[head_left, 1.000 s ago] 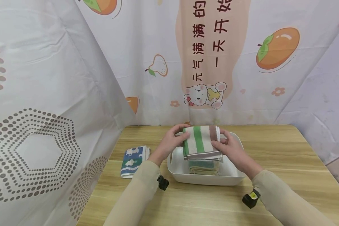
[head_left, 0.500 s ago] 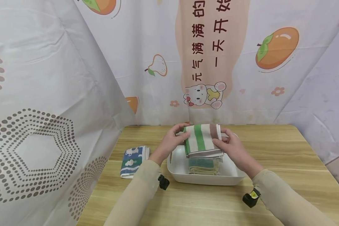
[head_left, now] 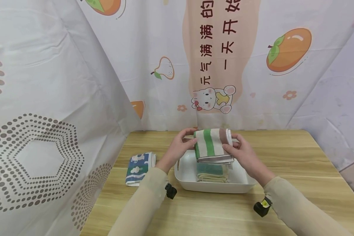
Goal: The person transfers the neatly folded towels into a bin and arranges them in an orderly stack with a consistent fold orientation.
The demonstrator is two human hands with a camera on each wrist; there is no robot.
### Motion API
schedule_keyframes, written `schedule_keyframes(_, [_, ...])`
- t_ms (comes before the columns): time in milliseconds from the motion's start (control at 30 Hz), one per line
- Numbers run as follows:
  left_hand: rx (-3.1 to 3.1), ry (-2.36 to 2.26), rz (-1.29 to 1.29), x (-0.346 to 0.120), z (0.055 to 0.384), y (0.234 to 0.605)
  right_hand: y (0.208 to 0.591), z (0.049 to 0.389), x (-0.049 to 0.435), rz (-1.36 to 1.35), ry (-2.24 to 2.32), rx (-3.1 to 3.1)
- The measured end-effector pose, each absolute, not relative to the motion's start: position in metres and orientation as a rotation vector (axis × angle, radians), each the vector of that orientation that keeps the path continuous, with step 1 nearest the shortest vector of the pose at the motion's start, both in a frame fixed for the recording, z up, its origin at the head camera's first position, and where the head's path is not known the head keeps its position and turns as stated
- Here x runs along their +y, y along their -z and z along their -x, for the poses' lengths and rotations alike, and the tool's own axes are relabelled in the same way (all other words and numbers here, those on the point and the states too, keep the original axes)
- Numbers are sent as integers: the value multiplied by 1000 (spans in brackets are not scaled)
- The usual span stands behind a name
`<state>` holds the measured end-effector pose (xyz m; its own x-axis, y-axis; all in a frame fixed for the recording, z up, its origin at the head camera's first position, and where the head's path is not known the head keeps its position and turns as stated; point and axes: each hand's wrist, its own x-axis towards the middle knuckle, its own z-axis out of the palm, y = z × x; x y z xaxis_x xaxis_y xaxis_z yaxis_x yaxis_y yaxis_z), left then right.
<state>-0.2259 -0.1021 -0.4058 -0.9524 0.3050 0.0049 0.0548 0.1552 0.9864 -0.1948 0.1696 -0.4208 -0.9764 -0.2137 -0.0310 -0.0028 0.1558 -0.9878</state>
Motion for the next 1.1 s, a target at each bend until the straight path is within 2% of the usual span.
schedule_keyframes(400, [2440, -1685, -338, -97, 225, 400, 416, 195, 171, 259, 1808, 2381])
schedule_keyframes(1100, [2450, -1433, -507, -90, 225, 405, 419, 199, 176, 351, 1669, 2416])
